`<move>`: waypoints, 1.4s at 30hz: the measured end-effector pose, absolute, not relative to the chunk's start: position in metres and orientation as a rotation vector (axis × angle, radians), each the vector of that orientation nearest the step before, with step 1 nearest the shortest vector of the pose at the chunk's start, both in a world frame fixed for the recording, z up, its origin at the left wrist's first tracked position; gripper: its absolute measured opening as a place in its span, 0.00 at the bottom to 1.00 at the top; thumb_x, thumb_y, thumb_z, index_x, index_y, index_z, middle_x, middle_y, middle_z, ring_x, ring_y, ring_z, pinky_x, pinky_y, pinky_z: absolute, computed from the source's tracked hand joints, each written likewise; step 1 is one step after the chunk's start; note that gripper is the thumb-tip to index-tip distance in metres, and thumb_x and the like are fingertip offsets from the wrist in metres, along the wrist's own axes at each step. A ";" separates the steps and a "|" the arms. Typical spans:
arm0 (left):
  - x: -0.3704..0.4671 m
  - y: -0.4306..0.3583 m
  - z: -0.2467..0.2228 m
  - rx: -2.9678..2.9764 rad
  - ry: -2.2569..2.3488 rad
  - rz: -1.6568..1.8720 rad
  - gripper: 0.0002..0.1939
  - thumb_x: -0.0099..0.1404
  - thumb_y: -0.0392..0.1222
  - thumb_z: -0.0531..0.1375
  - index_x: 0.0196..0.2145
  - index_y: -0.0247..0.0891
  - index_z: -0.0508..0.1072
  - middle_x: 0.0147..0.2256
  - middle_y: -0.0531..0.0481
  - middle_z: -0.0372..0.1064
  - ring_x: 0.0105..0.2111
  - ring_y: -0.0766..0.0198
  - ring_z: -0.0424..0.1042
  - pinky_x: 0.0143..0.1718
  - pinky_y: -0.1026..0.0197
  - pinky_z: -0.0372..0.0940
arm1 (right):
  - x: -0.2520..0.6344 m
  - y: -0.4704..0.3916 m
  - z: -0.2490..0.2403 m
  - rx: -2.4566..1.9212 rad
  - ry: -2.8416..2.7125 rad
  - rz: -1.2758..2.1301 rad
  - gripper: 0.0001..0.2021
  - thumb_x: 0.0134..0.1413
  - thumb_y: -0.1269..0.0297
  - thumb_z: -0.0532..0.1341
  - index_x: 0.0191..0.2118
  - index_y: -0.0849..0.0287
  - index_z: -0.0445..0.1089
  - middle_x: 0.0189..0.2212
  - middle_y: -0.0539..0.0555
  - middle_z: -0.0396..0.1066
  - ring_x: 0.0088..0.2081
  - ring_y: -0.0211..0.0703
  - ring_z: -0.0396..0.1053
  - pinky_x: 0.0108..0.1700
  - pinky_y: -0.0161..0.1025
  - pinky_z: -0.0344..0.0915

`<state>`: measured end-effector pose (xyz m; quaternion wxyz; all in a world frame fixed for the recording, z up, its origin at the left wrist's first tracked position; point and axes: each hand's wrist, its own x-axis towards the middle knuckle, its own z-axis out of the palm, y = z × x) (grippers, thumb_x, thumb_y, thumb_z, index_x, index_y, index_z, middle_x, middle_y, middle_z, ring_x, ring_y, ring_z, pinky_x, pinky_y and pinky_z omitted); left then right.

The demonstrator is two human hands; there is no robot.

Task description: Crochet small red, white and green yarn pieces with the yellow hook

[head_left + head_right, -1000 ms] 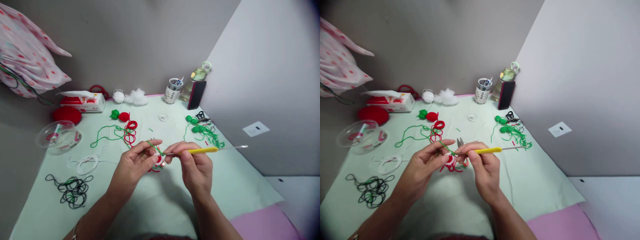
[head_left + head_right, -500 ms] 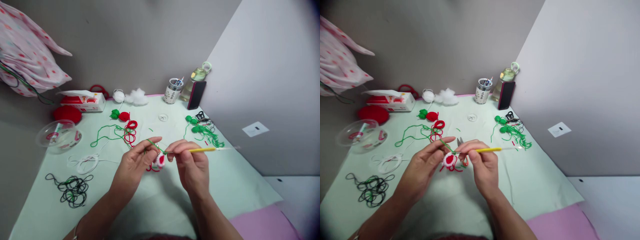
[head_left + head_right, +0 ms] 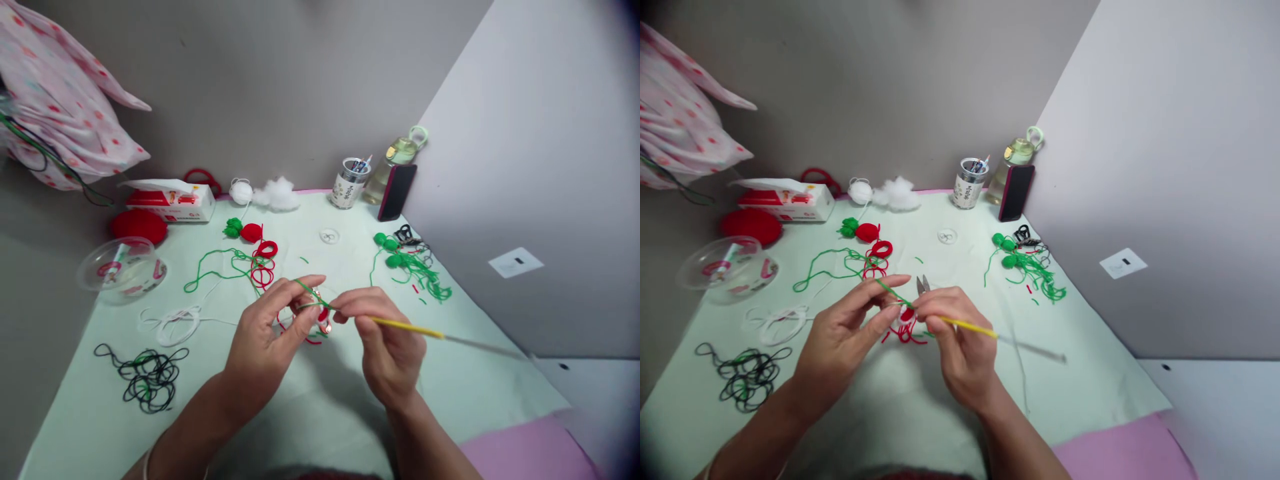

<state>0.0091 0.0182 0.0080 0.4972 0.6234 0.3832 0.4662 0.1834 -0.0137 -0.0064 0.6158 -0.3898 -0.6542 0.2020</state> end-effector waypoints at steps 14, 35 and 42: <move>0.025 0.007 -0.005 1.348 1.015 1.302 0.14 0.65 0.35 0.70 0.48 0.47 0.84 0.36 0.53 0.77 0.37 0.65 0.74 0.44 0.64 0.71 | 0.174 -0.021 -0.013 -0.990 -1.672 -0.015 0.11 0.72 0.73 0.58 0.51 0.56 0.76 0.39 0.56 0.79 0.41 0.44 0.79 0.40 0.41 0.78; 0.019 0.015 -0.004 0.838 0.751 0.991 0.18 0.63 0.42 0.75 0.51 0.52 0.84 0.34 0.55 0.71 0.32 0.70 0.68 0.39 0.67 0.68 | 0.170 -0.015 -0.011 -0.926 -1.231 0.705 0.09 0.70 0.68 0.62 0.44 0.52 0.82 0.37 0.52 0.80 0.33 0.39 0.75 0.33 0.37 0.74; 0.015 0.016 -0.004 0.879 0.810 0.990 0.20 0.63 0.42 0.75 0.52 0.51 0.83 0.32 0.57 0.69 0.32 0.70 0.68 0.39 0.67 0.67 | 0.170 -0.017 -0.014 -0.876 -1.182 0.719 0.10 0.72 0.68 0.60 0.45 0.53 0.81 0.38 0.53 0.78 0.31 0.38 0.75 0.31 0.38 0.74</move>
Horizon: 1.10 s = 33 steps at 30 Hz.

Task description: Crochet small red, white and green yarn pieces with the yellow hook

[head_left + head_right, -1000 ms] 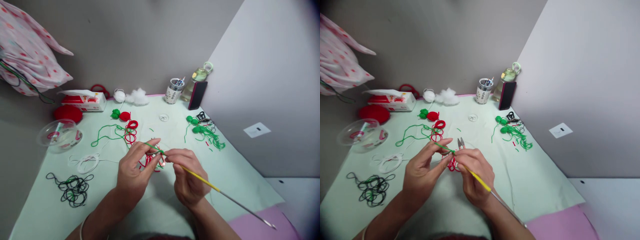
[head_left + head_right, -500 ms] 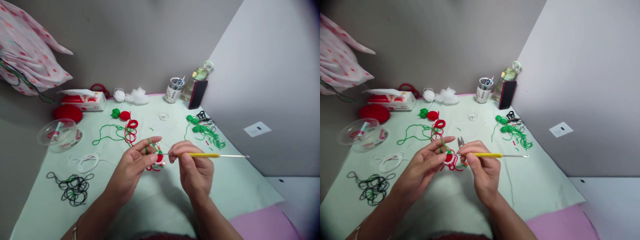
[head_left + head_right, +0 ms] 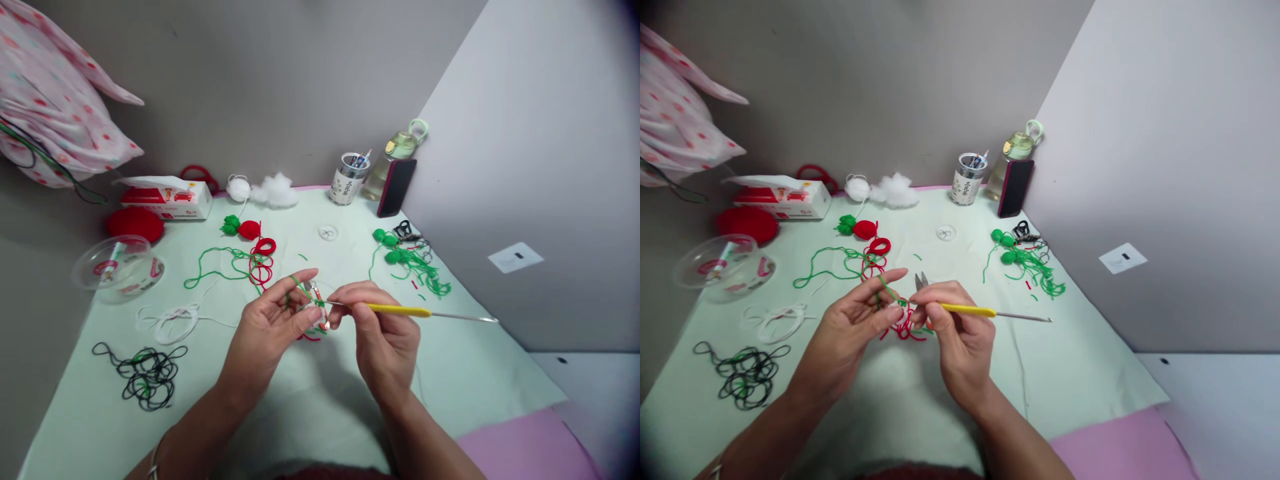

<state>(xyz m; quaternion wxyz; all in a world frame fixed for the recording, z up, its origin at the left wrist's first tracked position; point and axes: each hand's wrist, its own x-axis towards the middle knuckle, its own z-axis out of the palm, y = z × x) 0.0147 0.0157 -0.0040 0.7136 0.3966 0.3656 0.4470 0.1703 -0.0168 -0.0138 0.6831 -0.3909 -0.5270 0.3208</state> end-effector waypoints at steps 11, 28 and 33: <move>0.011 0.018 0.001 0.868 0.804 0.959 0.19 0.63 0.44 0.75 0.52 0.49 0.84 0.31 0.56 0.68 0.30 0.70 0.66 0.34 0.67 0.64 | 0.176 -0.009 -0.010 -0.759 -1.041 0.915 0.08 0.70 0.64 0.63 0.40 0.56 0.80 0.34 0.52 0.78 0.27 0.36 0.75 0.28 0.35 0.73; 0.015 0.016 0.005 0.809 0.778 0.938 0.37 0.61 0.39 0.75 0.66 0.46 0.71 0.34 0.55 0.75 0.36 0.62 0.78 0.39 0.61 0.72 | 0.176 -0.007 -0.013 -0.834 -1.100 0.942 0.08 0.69 0.59 0.64 0.40 0.55 0.79 0.36 0.54 0.81 0.30 0.39 0.74 0.31 0.37 0.73; 0.014 0.016 0.005 0.833 0.772 0.947 0.32 0.62 0.39 0.74 0.63 0.44 0.74 0.33 0.54 0.74 0.35 0.63 0.76 0.40 0.61 0.72 | 0.177 -0.005 -0.010 -0.825 -1.043 0.978 0.11 0.70 0.57 0.63 0.38 0.57 0.75 0.33 0.53 0.81 0.27 0.38 0.75 0.30 0.37 0.73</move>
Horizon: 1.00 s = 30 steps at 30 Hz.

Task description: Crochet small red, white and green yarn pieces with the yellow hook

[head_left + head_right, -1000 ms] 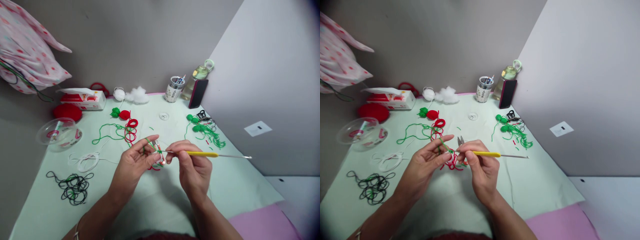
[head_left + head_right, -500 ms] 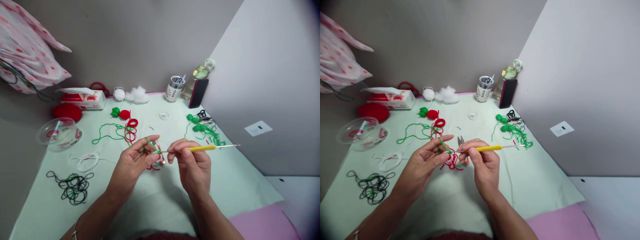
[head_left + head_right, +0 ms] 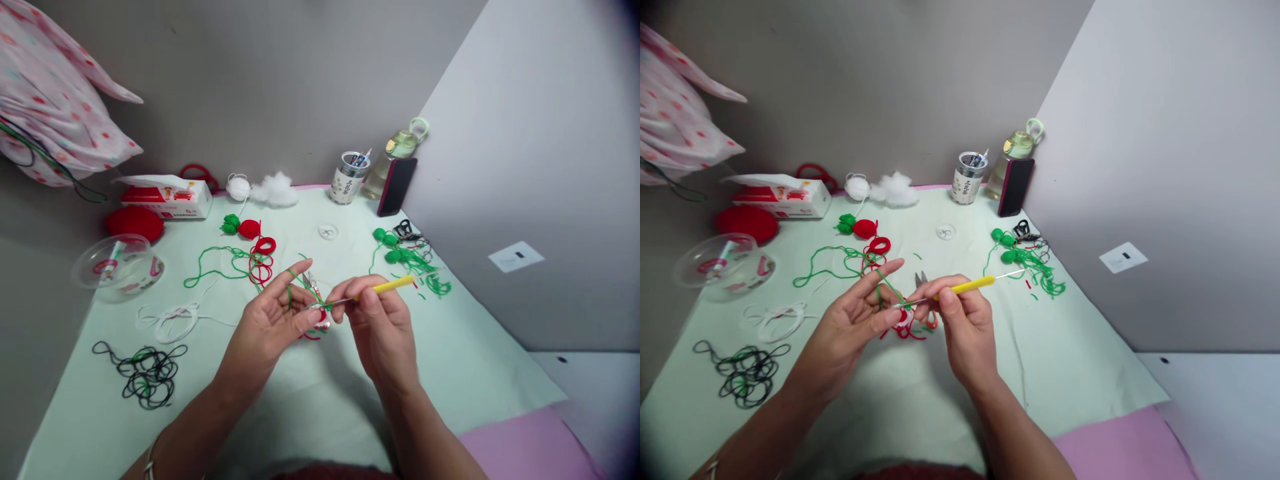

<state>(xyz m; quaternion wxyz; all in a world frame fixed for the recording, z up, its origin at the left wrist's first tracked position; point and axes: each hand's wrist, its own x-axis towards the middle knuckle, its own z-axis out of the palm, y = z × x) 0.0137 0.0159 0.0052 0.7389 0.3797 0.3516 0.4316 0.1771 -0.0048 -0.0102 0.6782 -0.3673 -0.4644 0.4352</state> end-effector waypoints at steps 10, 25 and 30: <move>0.014 0.015 0.003 0.953 0.863 1.031 0.29 0.63 0.38 0.73 0.61 0.44 0.76 0.32 0.56 0.70 0.35 0.66 0.72 0.41 0.63 0.69 | 0.179 -0.018 -0.011 -0.920 -1.511 0.367 0.11 0.74 0.70 0.55 0.48 0.55 0.76 0.37 0.55 0.80 0.37 0.45 0.79 0.37 0.44 0.78; 0.015 0.015 0.003 0.681 0.700 0.929 0.22 0.60 0.39 0.75 0.52 0.47 0.84 0.32 0.55 0.70 0.34 0.68 0.71 0.39 0.65 0.66 | 0.176 -0.011 -0.010 -0.879 -1.249 0.678 0.09 0.71 0.66 0.61 0.42 0.54 0.81 0.36 0.54 0.79 0.32 0.40 0.74 0.31 0.39 0.72; 0.019 0.009 -0.001 0.741 0.755 0.939 0.20 0.61 0.41 0.76 0.51 0.49 0.84 0.34 0.55 0.71 0.36 0.67 0.71 0.42 0.64 0.67 | 0.172 -0.013 -0.013 -0.947 -1.316 0.585 0.10 0.70 0.70 0.61 0.45 0.52 0.81 0.37 0.53 0.79 0.34 0.40 0.76 0.32 0.37 0.74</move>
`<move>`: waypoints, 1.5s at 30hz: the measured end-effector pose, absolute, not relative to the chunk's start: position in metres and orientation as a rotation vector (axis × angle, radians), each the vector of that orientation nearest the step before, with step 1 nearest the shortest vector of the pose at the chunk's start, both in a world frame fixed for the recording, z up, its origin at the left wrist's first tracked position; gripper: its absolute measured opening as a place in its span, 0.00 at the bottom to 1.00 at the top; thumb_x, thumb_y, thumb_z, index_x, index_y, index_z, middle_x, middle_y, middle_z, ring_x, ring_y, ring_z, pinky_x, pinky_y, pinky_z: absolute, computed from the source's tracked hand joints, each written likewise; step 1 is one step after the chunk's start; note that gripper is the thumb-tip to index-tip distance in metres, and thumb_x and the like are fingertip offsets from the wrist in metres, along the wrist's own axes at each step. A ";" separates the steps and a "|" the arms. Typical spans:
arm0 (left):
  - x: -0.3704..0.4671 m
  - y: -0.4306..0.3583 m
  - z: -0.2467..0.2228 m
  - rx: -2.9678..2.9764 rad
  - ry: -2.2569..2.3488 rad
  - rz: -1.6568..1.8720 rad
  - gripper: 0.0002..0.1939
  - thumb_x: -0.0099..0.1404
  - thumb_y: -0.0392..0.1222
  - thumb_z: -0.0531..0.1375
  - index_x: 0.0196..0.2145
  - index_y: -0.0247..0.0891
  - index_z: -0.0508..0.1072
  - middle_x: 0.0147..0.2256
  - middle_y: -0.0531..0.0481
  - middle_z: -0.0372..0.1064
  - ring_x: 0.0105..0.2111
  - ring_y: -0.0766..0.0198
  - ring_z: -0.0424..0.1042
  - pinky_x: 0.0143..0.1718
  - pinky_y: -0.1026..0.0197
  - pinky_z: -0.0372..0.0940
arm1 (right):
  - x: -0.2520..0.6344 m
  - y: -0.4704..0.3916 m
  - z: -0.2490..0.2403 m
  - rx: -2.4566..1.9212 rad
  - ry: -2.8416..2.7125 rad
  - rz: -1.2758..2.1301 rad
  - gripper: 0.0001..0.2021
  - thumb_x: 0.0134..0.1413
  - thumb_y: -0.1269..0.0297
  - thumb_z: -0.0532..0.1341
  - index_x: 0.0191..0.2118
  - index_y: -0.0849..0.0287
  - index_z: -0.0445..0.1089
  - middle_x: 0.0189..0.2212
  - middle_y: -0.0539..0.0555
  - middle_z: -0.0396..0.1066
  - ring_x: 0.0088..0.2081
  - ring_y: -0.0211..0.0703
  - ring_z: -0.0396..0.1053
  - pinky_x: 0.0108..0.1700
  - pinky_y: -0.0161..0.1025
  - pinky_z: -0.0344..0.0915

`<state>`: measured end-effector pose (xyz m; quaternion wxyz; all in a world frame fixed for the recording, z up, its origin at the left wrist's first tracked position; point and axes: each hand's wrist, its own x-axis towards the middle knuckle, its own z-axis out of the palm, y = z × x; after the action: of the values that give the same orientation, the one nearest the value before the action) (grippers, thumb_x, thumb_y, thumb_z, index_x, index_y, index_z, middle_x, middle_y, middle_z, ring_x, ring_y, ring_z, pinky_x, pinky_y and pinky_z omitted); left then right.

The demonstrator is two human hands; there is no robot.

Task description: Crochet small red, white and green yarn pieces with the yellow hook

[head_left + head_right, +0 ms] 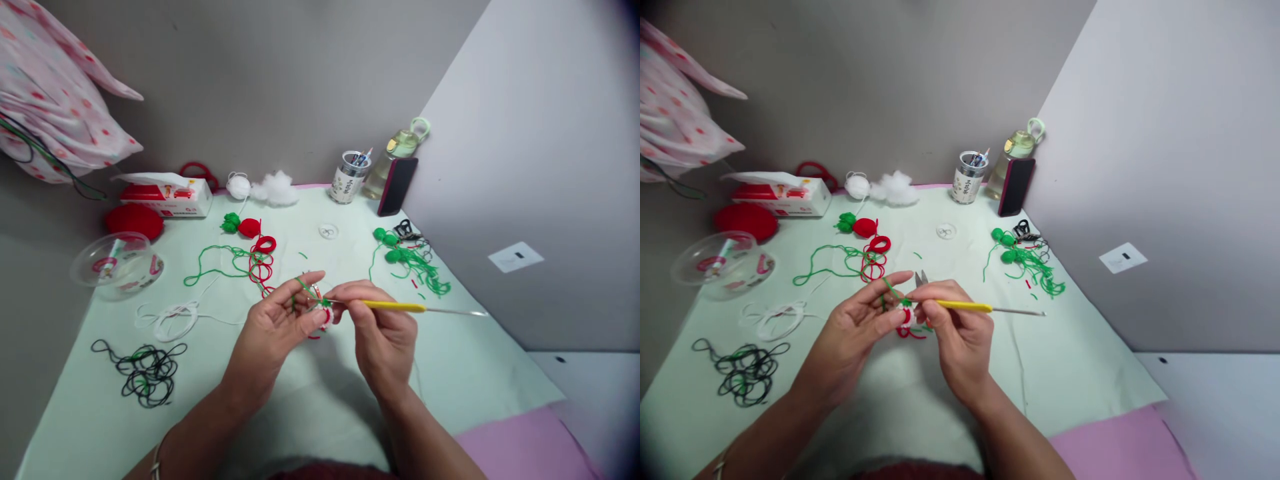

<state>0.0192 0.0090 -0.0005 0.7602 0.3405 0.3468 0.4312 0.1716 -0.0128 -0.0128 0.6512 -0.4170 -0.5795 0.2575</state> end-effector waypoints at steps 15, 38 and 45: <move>0.019 0.017 0.000 0.715 0.710 0.951 0.20 0.61 0.39 0.75 0.51 0.48 0.84 0.33 0.55 0.74 0.34 0.68 0.73 0.40 0.66 0.67 | 0.178 -0.010 -0.012 -0.871 -1.239 0.773 0.09 0.71 0.66 0.63 0.43 0.51 0.82 0.37 0.53 0.78 0.36 0.41 0.73 0.35 0.39 0.70; 0.012 0.012 -0.002 0.920 0.840 0.990 0.17 0.64 0.40 0.72 0.51 0.53 0.84 0.34 0.55 0.70 0.35 0.69 0.70 0.37 0.70 0.68 | 0.180 -0.016 -0.012 -0.857 -1.342 0.626 0.11 0.74 0.68 0.56 0.47 0.56 0.77 0.40 0.54 0.80 0.35 0.40 0.78 0.37 0.40 0.76; 0.016 0.009 0.000 0.993 0.932 1.094 0.19 0.63 0.36 0.71 0.52 0.48 0.83 0.34 0.54 0.71 0.37 0.67 0.71 0.39 0.68 0.71 | 0.178 -0.022 -0.009 -0.964 -1.772 0.079 0.11 0.73 0.70 0.57 0.51 0.56 0.76 0.41 0.57 0.81 0.42 0.44 0.80 0.41 0.41 0.79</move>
<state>0.0162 0.0090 0.0003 0.6421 0.4358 0.4089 0.4801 0.1776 -0.0223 -0.0090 0.5322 -0.4042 -0.7432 0.0331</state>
